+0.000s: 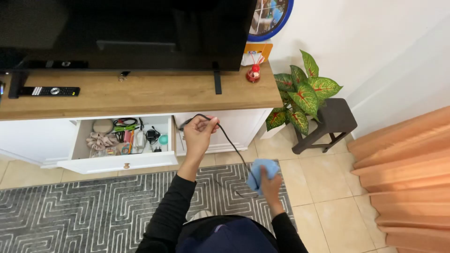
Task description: The person wipes a black cable with a blue cloth, coils it, and places it into an open drawer. They then pick up a white cable from a sofa, wipe it with the same cloth, and coil it in their hands.
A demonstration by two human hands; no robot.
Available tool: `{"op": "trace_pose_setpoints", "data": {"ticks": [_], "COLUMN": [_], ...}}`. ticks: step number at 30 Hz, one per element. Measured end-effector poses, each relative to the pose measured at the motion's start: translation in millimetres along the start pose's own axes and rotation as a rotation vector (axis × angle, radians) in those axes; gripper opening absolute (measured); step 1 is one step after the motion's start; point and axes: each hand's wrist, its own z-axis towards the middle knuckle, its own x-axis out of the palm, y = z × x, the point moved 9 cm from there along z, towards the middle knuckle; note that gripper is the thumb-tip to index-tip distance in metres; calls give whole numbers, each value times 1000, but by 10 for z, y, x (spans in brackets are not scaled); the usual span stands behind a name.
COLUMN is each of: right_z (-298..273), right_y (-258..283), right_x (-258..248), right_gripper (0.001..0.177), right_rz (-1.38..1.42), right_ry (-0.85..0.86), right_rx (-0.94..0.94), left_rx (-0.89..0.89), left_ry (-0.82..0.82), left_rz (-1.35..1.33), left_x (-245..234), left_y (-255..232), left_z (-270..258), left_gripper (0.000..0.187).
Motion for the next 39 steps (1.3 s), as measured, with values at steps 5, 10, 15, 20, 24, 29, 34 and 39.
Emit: {"op": "trace_pose_setpoints", "data": {"ticks": [5,10,15,20,24,29,34,39], "right_z": [318,208,120,-240,-178,203,281,-188], "right_y": [483,1123,1547,808,-989,-9,1044,2210], "right_x": [-466,29,262,115,-20,-366,28,606], "right_gripper": [44,44,46,39,54,55,52,51], "right_rz": [354,437,299,26,-83,290,424,482], "right_ry": [-212,-214,-4,203,235,-95,-133,42], "right_rx": [81,298,-110,-402,194,109,36,-285], "left_rx": [-23,6,63,147,134,-19,-17,-38], "left_ry": [105,180,81,-133,-145,-131,-84,-103], "left_rz": [76,131,154,31,54,47,-15,-13], "left_x": [386,990,843,145,-236,-170,42,213], "left_y": [99,72,-103,-503,-515,-239,-147,-162], "left_z": [-261,-687,-869,-663,-587,-756,-826,-916], "left_gripper": [9,10,9,8,9,7,8,8]}}
